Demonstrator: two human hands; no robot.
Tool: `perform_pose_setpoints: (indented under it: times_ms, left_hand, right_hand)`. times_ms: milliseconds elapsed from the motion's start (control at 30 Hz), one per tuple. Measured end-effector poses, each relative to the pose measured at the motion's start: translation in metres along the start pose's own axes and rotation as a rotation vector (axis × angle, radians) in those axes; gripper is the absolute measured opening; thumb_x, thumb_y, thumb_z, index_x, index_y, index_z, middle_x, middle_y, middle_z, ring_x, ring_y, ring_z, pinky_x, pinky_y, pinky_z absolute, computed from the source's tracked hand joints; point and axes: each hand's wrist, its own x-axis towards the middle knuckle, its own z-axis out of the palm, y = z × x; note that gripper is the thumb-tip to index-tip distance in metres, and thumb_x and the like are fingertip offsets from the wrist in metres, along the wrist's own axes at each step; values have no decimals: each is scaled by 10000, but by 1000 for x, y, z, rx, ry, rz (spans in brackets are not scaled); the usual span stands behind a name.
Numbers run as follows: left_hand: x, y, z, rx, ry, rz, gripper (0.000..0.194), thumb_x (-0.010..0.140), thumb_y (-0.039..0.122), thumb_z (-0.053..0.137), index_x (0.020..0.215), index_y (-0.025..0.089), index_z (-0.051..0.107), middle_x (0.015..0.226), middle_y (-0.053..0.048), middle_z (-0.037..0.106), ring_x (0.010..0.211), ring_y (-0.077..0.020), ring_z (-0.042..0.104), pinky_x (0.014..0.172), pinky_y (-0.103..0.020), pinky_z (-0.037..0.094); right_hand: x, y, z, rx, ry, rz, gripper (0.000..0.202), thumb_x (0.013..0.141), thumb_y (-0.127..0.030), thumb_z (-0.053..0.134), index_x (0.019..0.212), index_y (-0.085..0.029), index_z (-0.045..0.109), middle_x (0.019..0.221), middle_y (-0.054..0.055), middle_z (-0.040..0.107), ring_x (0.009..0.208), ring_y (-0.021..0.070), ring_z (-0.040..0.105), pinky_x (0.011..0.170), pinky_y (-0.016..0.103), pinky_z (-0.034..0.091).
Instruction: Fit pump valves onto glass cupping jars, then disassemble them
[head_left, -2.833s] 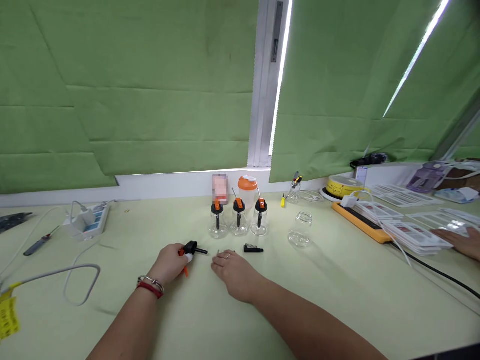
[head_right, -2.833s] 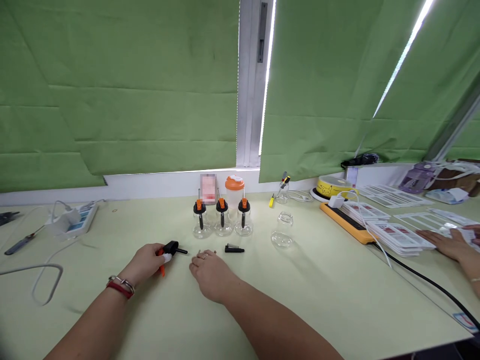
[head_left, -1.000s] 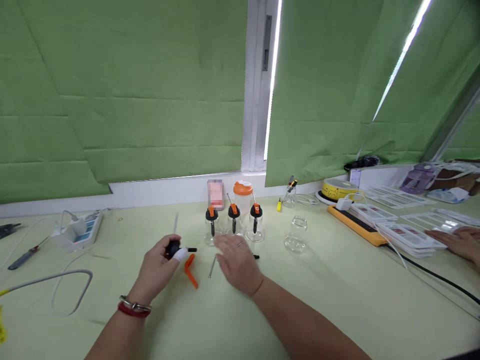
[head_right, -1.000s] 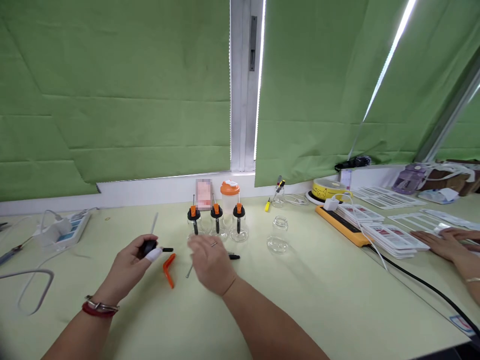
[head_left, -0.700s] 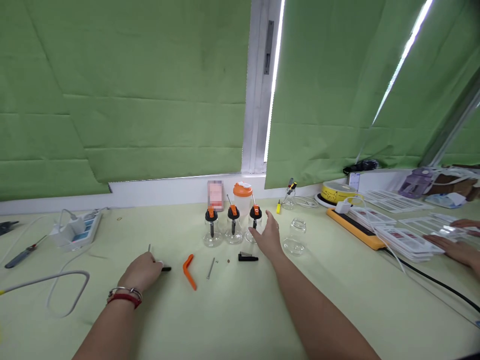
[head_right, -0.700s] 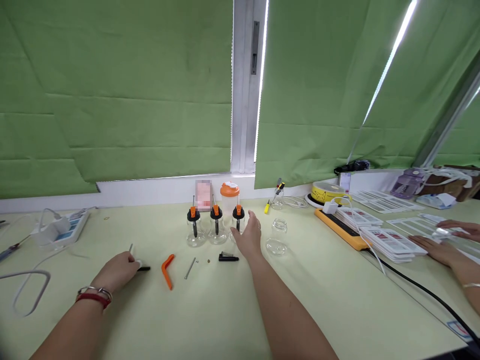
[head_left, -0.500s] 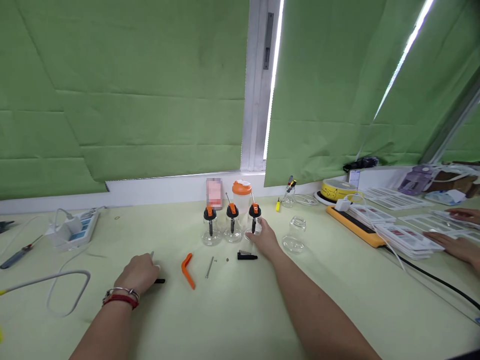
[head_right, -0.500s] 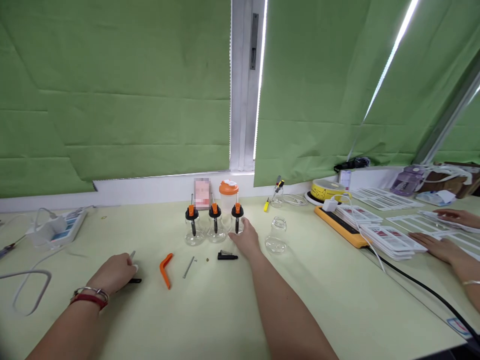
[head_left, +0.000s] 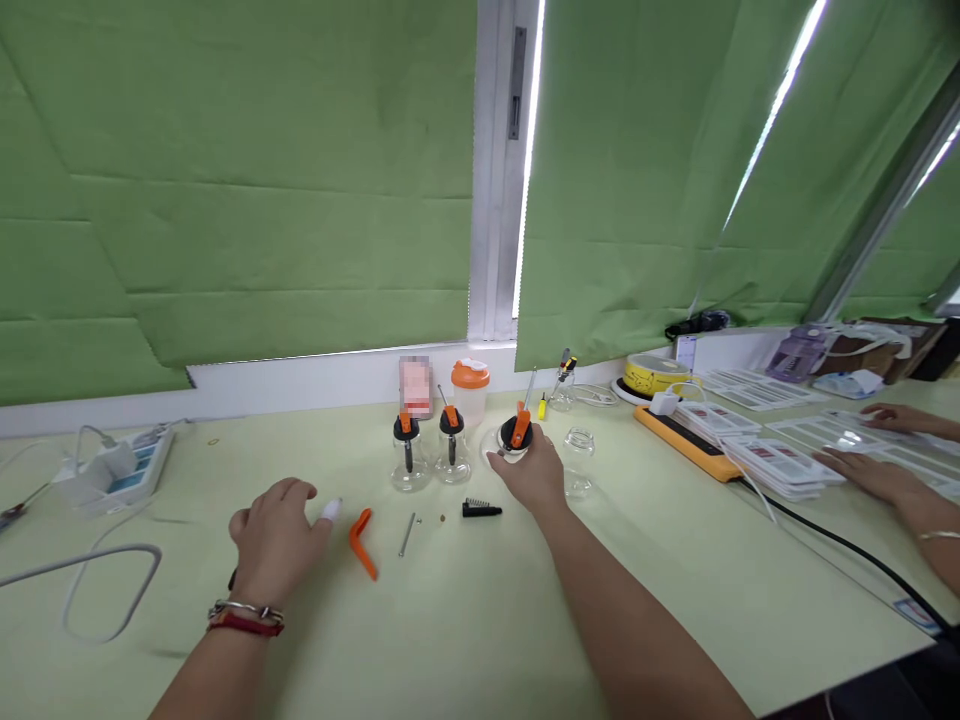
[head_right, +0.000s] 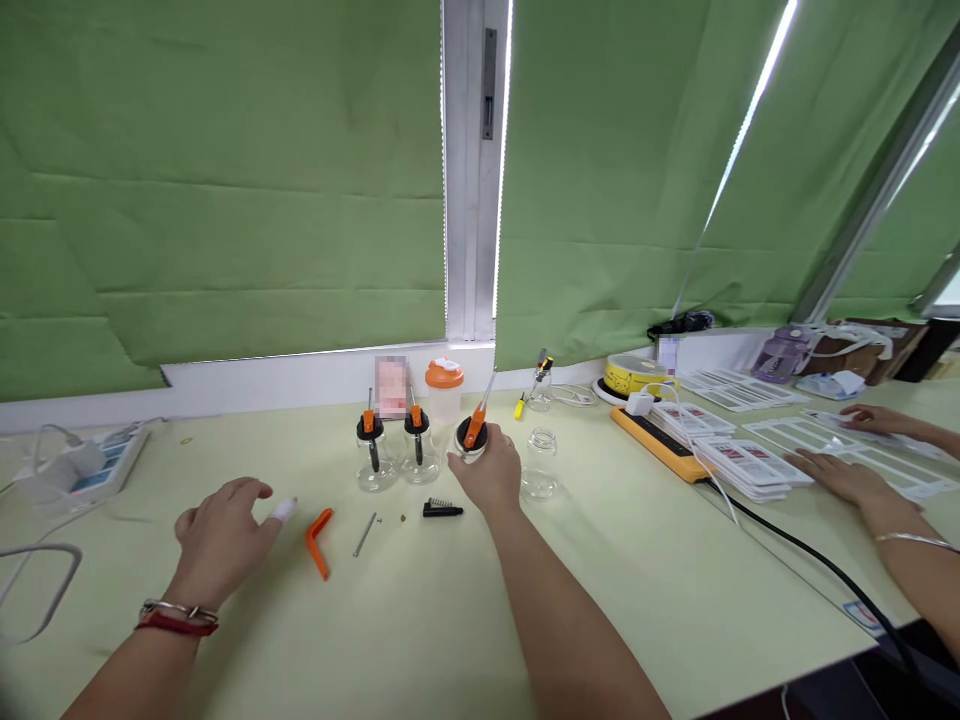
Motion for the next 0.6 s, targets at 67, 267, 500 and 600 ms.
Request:
perform_pose_setpoints:
  times_ms: [67, 267, 500, 600]
  left_hand:
    - [-5, 11, -1, -40, 37, 75, 310, 771, 397, 436, 954, 186, 571, 1194, -114, 574, 1050, -291, 530, 943, -433, 274]
    - [-8, 8, -17, 20, 203, 24, 333, 827, 423, 384, 970, 184, 566, 1159, -107, 590, 1023, -303, 535, 924, -458, 299]
    - [16, -52, -11, 54, -404, -252, 220, 722, 314, 486, 797, 150, 613, 903, -178, 650, 831, -340, 615, 648, -386, 446]
    - [16, -48, 3, 7, -430, -185, 169, 704, 267, 484, 732, 166, 617, 853, -150, 662, 775, -297, 630, 618, -342, 447]
  right_hand:
    - [-9, -17, -16, 21, 13, -147, 473, 606, -359, 651, 1039, -229, 513, 1032, 48, 605, 969, 243, 562, 812, 353, 437]
    - [-56, -56, -44, 61, -318, -265, 323, 622, -314, 625, 918, -238, 517, 832, 5, 593, 747, 187, 553, 642, 286, 437]
    - [-90, -69, -50, -5, -684, -274, 499, 580, -329, 664, 1043, -250, 497, 714, -19, 590, 581, 166, 512, 484, 241, 328]
    - [-100, -74, -49, -42, -763, -359, 484, 579, -367, 682, 1015, -249, 506, 729, -10, 615, 605, 184, 539, 495, 249, 319]
